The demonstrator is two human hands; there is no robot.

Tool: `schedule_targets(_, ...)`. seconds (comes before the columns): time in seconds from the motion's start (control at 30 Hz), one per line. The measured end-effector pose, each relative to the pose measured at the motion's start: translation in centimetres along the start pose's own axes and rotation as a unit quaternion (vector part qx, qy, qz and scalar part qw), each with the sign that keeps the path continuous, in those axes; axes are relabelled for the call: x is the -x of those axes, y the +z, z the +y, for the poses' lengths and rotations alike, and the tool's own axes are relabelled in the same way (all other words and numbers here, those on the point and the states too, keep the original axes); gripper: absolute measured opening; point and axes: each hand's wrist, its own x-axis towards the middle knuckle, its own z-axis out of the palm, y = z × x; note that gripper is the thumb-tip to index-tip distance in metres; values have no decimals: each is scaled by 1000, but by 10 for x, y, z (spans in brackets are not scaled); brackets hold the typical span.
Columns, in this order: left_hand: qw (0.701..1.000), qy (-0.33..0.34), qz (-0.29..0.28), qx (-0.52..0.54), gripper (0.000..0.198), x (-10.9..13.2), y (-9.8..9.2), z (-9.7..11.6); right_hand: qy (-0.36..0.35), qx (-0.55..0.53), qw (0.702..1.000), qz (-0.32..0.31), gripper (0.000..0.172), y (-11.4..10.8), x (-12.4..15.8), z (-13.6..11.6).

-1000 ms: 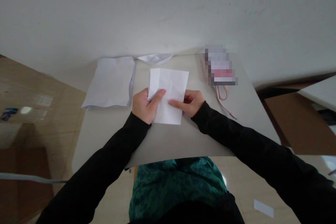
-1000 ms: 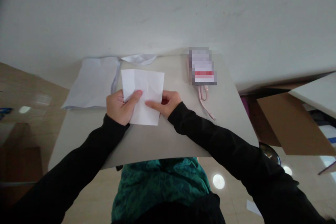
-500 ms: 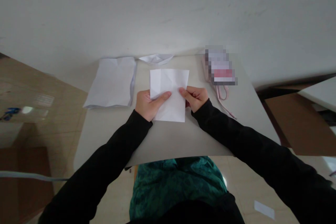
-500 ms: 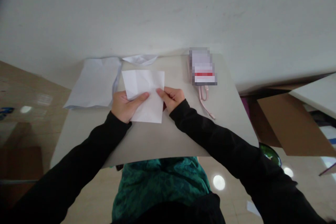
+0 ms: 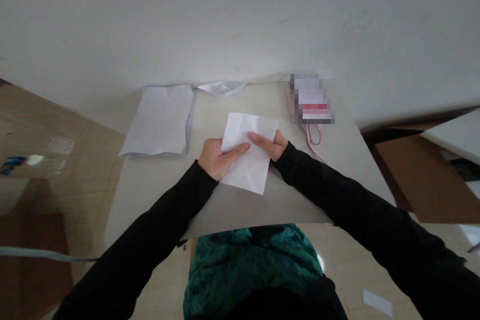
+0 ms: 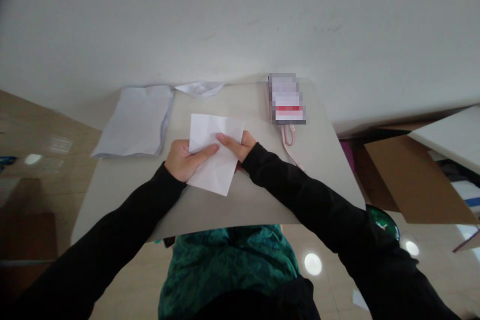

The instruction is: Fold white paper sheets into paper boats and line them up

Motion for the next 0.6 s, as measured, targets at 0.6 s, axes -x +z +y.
schedule_targets(0.6,993,-43,-91,54,41,-10,-17,-4,-82,194,978,-10,44,-14,10,-30)
